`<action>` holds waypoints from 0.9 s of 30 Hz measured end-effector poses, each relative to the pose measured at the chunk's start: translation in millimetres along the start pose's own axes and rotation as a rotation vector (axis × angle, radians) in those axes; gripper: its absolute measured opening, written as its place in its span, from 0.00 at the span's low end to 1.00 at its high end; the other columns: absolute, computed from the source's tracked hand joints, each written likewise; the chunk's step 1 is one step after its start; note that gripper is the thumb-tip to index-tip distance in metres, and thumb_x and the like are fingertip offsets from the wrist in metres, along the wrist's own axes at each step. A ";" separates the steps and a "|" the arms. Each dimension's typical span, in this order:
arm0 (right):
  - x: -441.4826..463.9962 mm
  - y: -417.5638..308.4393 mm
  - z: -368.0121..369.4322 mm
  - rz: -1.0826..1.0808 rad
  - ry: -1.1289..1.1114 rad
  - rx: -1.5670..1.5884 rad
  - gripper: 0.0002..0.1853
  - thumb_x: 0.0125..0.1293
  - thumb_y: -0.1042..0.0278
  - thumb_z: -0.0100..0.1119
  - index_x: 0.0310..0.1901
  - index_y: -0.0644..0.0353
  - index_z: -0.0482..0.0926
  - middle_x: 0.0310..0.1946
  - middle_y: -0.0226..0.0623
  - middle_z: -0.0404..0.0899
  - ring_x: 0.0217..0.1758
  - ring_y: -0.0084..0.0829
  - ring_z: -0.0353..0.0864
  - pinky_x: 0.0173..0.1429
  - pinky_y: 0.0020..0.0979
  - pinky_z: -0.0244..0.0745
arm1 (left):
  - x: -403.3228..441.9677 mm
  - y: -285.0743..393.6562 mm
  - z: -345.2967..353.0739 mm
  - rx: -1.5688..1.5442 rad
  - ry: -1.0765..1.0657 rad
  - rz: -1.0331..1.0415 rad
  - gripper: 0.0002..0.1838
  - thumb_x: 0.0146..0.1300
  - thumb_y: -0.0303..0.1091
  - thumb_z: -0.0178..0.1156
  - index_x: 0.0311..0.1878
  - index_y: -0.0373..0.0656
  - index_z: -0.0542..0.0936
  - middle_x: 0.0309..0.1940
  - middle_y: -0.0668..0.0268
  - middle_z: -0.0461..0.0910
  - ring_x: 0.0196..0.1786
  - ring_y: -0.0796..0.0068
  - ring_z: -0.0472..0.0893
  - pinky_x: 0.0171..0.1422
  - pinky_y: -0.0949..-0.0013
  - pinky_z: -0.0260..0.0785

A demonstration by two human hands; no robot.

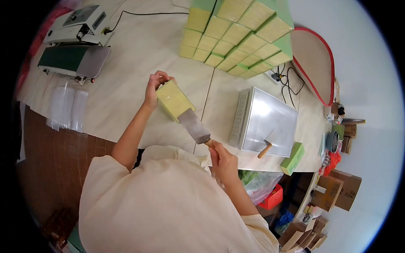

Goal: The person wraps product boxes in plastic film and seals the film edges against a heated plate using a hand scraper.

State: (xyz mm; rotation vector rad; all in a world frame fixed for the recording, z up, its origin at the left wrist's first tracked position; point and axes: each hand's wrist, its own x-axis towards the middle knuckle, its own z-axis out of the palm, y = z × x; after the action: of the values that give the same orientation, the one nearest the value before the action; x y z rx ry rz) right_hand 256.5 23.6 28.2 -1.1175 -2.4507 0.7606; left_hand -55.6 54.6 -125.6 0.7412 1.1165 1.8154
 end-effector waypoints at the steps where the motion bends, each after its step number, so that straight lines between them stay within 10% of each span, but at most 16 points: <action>1: -2.6 3.0 -3.6 0.034 -0.027 0.010 0.09 0.68 0.73 0.59 0.49 0.63 0.77 0.25 0.45 0.80 0.21 0.35 0.78 0.28 0.30 0.71 | 0.3 -1.3 -1.4 0.023 -0.022 0.022 0.34 0.71 0.69 0.31 0.41 0.45 0.70 0.39 0.59 0.81 0.42 0.72 0.75 0.51 0.68 0.68; 27: 78.7 -23.4 43.2 -0.220 -0.011 -0.201 0.05 0.70 0.67 0.57 0.43 0.56 0.73 0.24 0.37 0.78 0.22 0.42 0.78 0.22 0.39 0.69 | -4.4 -27.9 -8.8 -0.007 0.036 -0.017 0.46 0.71 0.69 0.21 0.45 0.38 0.80 0.39 0.62 0.83 0.43 0.72 0.80 0.55 0.68 0.70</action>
State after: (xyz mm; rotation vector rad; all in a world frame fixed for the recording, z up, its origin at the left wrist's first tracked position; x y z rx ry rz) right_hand 171.2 57.3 14.2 -0.8892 -2.6494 0.4641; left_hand -50.7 53.7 -154.8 0.6953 1.1354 1.8237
